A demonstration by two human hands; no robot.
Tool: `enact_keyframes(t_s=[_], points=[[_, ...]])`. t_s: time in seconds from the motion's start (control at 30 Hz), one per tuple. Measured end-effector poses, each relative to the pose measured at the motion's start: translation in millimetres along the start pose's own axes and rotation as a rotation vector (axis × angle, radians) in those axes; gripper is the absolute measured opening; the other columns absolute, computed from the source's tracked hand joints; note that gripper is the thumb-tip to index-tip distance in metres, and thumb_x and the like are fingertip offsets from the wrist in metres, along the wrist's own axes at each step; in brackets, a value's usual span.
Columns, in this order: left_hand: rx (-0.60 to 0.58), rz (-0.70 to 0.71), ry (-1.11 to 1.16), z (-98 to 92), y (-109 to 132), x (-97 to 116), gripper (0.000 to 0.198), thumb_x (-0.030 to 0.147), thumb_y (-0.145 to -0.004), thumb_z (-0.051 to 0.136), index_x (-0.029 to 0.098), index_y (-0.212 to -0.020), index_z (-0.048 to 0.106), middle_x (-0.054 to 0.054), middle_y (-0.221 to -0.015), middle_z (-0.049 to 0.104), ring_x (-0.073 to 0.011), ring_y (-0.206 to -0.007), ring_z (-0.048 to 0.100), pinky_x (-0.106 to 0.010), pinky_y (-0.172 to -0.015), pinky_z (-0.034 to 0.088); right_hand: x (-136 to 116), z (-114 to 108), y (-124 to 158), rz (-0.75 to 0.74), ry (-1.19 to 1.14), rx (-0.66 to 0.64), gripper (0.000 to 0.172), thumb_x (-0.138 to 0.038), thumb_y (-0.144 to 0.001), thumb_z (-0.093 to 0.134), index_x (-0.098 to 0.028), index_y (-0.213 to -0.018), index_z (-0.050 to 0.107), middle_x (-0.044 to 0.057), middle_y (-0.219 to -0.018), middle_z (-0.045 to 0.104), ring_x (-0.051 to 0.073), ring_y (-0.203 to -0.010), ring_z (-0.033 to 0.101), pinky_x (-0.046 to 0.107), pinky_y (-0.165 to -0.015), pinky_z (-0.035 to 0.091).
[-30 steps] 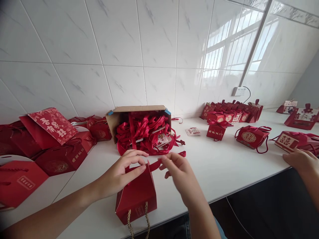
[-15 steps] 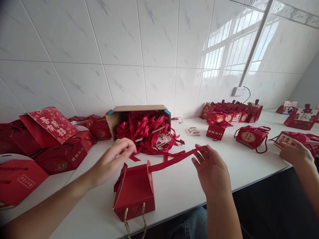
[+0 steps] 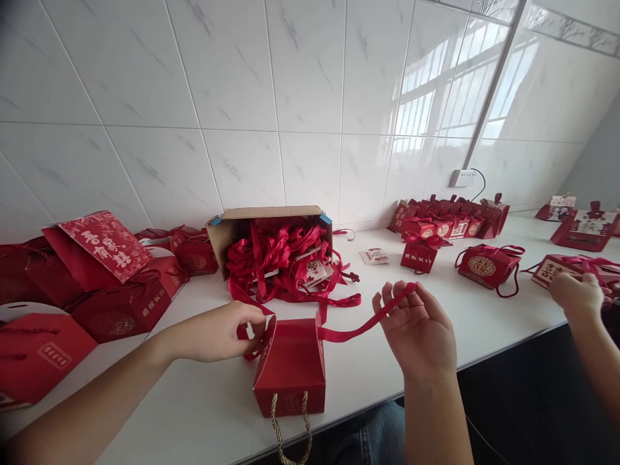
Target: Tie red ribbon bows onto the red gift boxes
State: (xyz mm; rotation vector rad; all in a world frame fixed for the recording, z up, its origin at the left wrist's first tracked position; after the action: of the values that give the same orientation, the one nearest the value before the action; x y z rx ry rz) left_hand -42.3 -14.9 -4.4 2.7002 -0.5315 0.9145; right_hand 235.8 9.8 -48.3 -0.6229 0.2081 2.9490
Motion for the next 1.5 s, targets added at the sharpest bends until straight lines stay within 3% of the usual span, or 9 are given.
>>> enact_keyframes(t_s=[0.3, 0.43, 0.53, 0.67, 0.87, 1.03, 1.17, 1.33, 1.5], points=[[-0.005, -0.148, -0.387, -6.5, -6.4, -19.3, 0.024, 0.038, -0.073, 0.053, 0.019, -0.059, 0.058, -0.003, -0.058, 0.061, -0.0173, -0.051, 0.05, -0.025, -0.047, 0.029, -32.6, -49.1, -18.0, -0.258, 0.375, 0.413, 0.008, -0.029, -0.07, 0.06, -0.021, -0.071, 0.057, 0.0, -0.085, 0.064, 0.016, -0.081, 0.062, 0.029, -0.066, 0.045], [-0.232, -0.117, -0.442, 10.3, 17.1, -19.9, 0.019, 0.031, -0.07, 0.052, 0.021, -0.073, 0.069, -0.005, -0.065, 0.067, -0.0209, -0.054, 0.055, -0.026, -0.05, 0.033, -57.8, -53.4, -7.0, -0.42, 0.643, 0.55, 0.017, -0.036, -0.07, 0.064, -0.021, -0.071, 0.058, 0.0, -0.081, 0.061, 0.015, -0.073, 0.055, 0.026, -0.059, 0.039], [-0.36, -0.143, -0.346, 29.9, 37.3, -15.1, 0.039, 0.031, -0.074, 0.049, 0.023, -0.109, 0.064, -0.002, -0.058, 0.065, -0.0217, -0.052, 0.057, -0.027, -0.051, 0.037, -54.9, -27.0, 14.6, -0.301, 0.911, 0.202, 0.028, -0.045, -0.07, 0.066, -0.019, -0.065, 0.061, 0.0, -0.063, 0.057, 0.013, -0.059, 0.051, 0.026, -0.054, 0.038], [-0.435, -0.217, -0.173, 53.1, 54.5, -9.0, 0.048, 0.04, -0.083, 0.04, 0.022, -0.125, 0.051, 0.002, -0.045, 0.056, -0.0203, -0.049, 0.056, -0.028, -0.058, 0.043, 9.9, -4.8, 66.6, 0.324, 1.344, -0.584, 0.043, -0.054, -0.083, 0.05, -0.017, -0.072, 0.069, -0.001, -0.046, 0.052, 0.012, -0.045, 0.046, 0.024, -0.049, 0.036], [-0.271, -0.231, 0.162, 76.4, 39.2, -29.3, 0.057, 0.029, -0.08, 0.038, 0.017, -0.136, 0.034, 0.003, -0.054, 0.055, -0.0143, -0.043, 0.046, -0.024, -0.049, 0.041, 49.2, -23.3, 72.1, 0.368, 1.542, -0.6, 0.04, -0.057, -0.084, 0.044, -0.02, -0.076, 0.059, -0.003, -0.041, 0.049, 0.011, -0.039, 0.043, 0.023, -0.044, 0.032], [0.154, -0.09, 0.418, 48.2, 14.9, -38.8, 0.041, 0.023, -0.078, 0.039, 0.018, -0.118, 0.048, -0.006, -0.101, 0.058, -0.0139, -0.075, 0.055, -0.025, -0.065, 0.046, 51.6, -16.8, 64.1, 0.271, 1.465, -0.46, 0.039, -0.056, -0.084, 0.044, -0.021, -0.072, 0.056, -0.008, -0.034, 0.035, 0.009, -0.035, 0.03, 0.022, -0.042, 0.026], [0.354, 0.099, 0.658, 14.6, 6.6, -16.1, 0.045, 0.027, -0.083, 0.038, 0.019, -0.127, 0.045, -0.008, -0.124, 0.05, -0.0175, -0.11, 0.049, -0.028, -0.084, 0.045, 58.0, -8.7, 60.3, 0.166, 1.185, -0.297, 0.036, -0.053, -0.081, 0.051, -0.021, -0.065, 0.053, -0.006, -0.033, 0.037, 0.009, -0.033, 0.027, 0.023, -0.038, 0.02], [0.546, 0.255, 0.809, -19.8, 2.1, 20.3, 0.042, 0.041, -0.085, 0.048, 0.014, -0.114, 0.062, -0.01, -0.117, 0.061, -0.0229, -0.107, 0.054, -0.03, -0.081, 0.046, 60.0, 0.8, 51.3, -0.045, 0.836, -0.173, 0.035, -0.054, -0.082, 0.051, -0.02, -0.088, 0.058, 0.003, -0.086, 0.058, 0.011, -0.058, 0.049, 0.022, -0.049, 0.038], [0.435, 0.236, 0.588, -41.6, -1.3, 52.2, 0.037, 0.041, -0.083, 0.05, 0.014, -0.097, 0.072, -0.009, -0.102, 0.069, -0.0229, -0.096, 0.058, -0.029, -0.076, 0.045, 43.8, 21.3, 43.2, -0.227, 0.599, -0.119, 0.041, -0.046, -0.072, 0.067, -0.019, -0.102, 0.06, 0.002, -0.081, 0.055, 0.011, -0.062, 0.048, 0.023, -0.055, 0.041]])
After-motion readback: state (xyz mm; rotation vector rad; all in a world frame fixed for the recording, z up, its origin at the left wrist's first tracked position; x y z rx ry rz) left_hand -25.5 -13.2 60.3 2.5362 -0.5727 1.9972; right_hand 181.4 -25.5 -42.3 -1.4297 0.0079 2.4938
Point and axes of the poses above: each hand's wrist, its own y-axis away from the middle knuckle, its own z-axis out of the palm, x = y × z, the point moved 5 cm from there along -y, towards the middle knuckle
